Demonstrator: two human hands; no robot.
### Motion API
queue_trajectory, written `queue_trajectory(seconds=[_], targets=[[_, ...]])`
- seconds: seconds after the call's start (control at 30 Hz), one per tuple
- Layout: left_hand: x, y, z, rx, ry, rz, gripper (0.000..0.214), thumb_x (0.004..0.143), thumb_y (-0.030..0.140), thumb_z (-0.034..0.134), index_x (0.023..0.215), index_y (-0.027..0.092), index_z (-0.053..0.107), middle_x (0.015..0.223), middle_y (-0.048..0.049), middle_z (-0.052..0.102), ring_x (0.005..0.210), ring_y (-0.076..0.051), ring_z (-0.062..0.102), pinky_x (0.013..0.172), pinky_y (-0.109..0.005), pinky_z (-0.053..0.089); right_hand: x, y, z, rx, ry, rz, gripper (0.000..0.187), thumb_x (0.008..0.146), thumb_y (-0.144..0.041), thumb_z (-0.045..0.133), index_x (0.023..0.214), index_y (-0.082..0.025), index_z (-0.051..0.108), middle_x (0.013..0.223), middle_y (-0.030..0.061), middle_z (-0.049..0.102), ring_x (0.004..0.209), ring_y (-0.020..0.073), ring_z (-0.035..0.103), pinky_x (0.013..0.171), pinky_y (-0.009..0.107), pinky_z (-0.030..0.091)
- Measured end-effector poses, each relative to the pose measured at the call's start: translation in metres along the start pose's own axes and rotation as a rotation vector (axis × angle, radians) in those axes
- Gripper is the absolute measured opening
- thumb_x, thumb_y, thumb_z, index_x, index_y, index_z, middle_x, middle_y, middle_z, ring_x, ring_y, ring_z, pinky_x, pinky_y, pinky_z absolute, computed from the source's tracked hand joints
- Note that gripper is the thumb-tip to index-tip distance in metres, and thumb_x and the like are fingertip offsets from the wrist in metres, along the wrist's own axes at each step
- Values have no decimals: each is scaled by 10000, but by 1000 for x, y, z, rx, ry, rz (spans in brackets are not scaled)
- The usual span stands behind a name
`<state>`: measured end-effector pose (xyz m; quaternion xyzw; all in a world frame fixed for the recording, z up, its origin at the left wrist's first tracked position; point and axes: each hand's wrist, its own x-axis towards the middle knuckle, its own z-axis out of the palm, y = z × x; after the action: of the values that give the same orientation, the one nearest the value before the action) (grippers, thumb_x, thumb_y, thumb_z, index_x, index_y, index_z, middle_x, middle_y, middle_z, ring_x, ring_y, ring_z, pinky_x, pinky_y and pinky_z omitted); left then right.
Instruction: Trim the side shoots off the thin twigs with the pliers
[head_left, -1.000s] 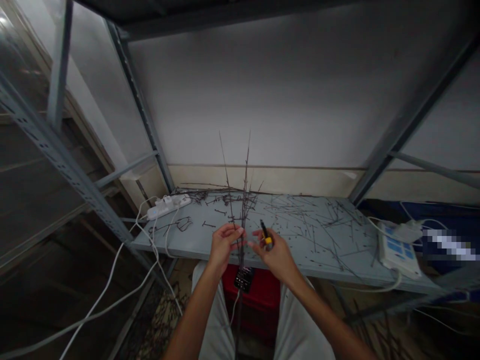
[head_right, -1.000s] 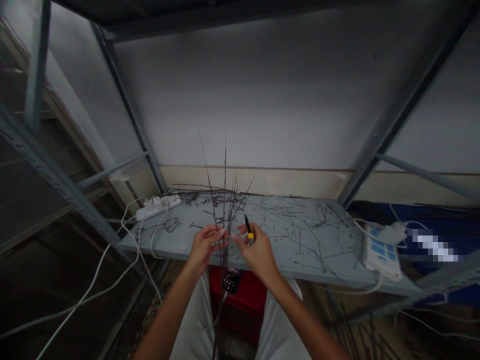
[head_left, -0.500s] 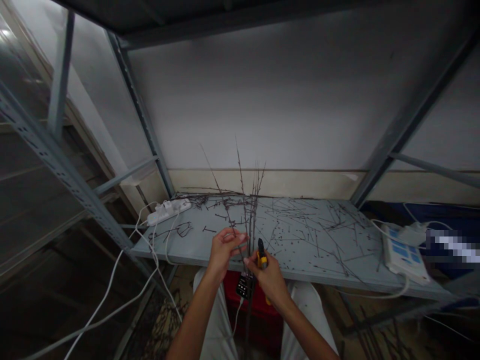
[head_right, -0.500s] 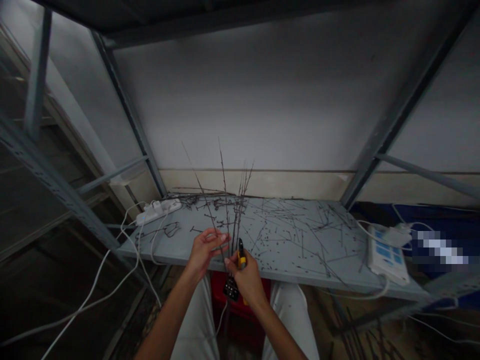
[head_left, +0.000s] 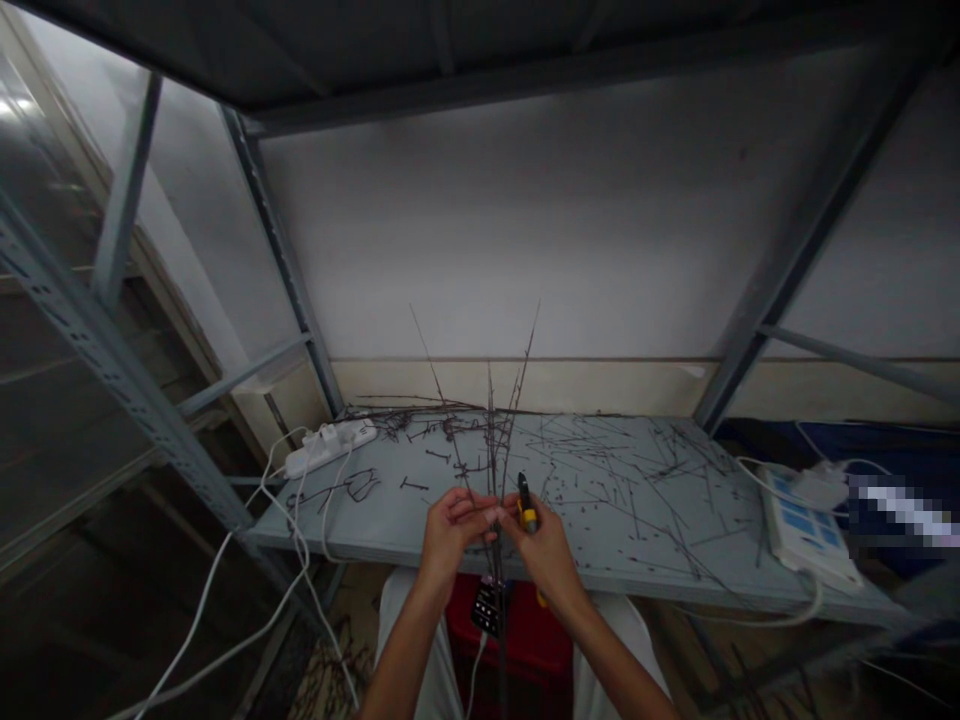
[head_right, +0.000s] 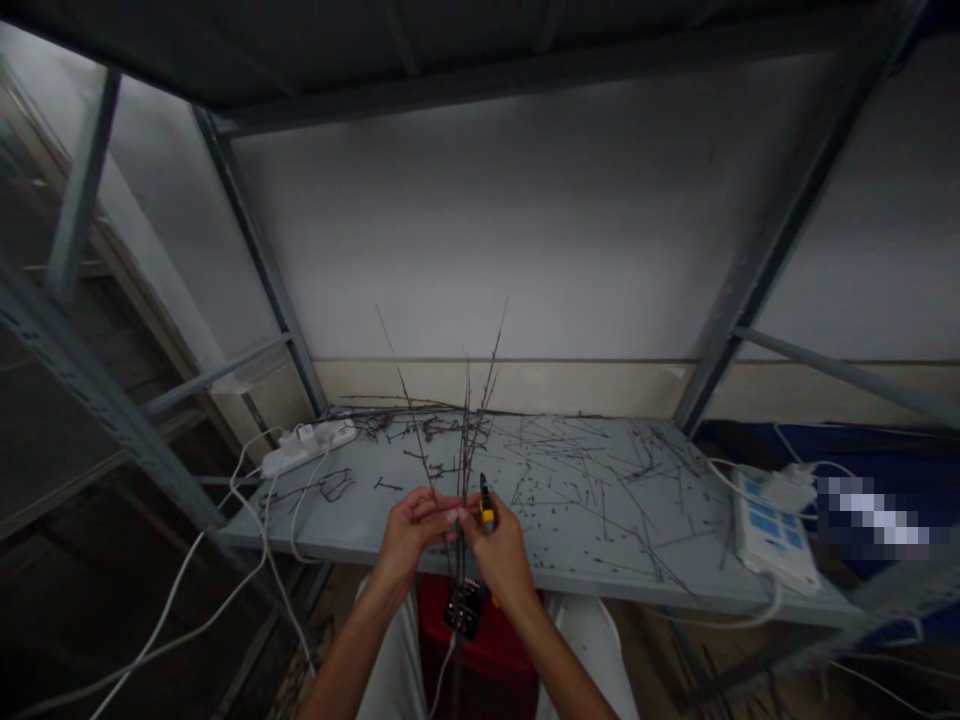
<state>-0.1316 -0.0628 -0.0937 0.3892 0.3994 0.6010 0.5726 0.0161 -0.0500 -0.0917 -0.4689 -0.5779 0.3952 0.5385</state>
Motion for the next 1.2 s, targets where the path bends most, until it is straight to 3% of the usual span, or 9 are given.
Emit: queue_trajectory(seconds=[0.1,0.2,0.47,0.8,1.0,1.2], targets=[[-1,-1,2,10,3,21,334,680,312,888,852,166,641,1086,-121,765,932,-252,724,663,-299,600,4,-5,-1,-16,-7,-31,233,792,-404,667,882,-189,660,860,80,719,826,266,666,801,383,509],[-1,-5,4,-1,19,20,346,645,312,906,822,164,648,970,-83,766,824,-216,714,612,-279,589,9,-11,-2,-16,-21,-47,218,797,-388,653,886,-189,661,855,71,716,821,257,666,799,372,506],[-5,-3,12,13,21,0,352,620,297,917,752,156,623,753,-42,728,718,-185,678,567,-253,559,27,-22,-9,47,-81,-58,187,776,-311,657,914,-190,623,863,42,691,646,197,656,658,333,529],[-7,-4,13,15,7,3,361,618,322,913,767,159,627,772,-52,721,733,-197,680,582,-267,559,29,-34,-9,98,-110,-48,222,767,-351,723,891,-198,621,857,30,665,655,188,637,620,315,531],[-11,-2,15,23,-13,5,342,645,338,899,776,172,630,790,-69,723,973,-294,708,625,-269,554,35,-45,-14,23,-70,-79,242,781,-389,719,898,-196,631,865,39,673,753,206,635,704,325,517],[-13,2,17,35,-18,-2,358,639,369,904,771,171,637,763,-66,728,892,-276,721,618,-273,549,38,-47,-15,-23,-71,-122,190,802,-349,684,900,-192,638,849,31,673,759,202,629,751,329,498]])
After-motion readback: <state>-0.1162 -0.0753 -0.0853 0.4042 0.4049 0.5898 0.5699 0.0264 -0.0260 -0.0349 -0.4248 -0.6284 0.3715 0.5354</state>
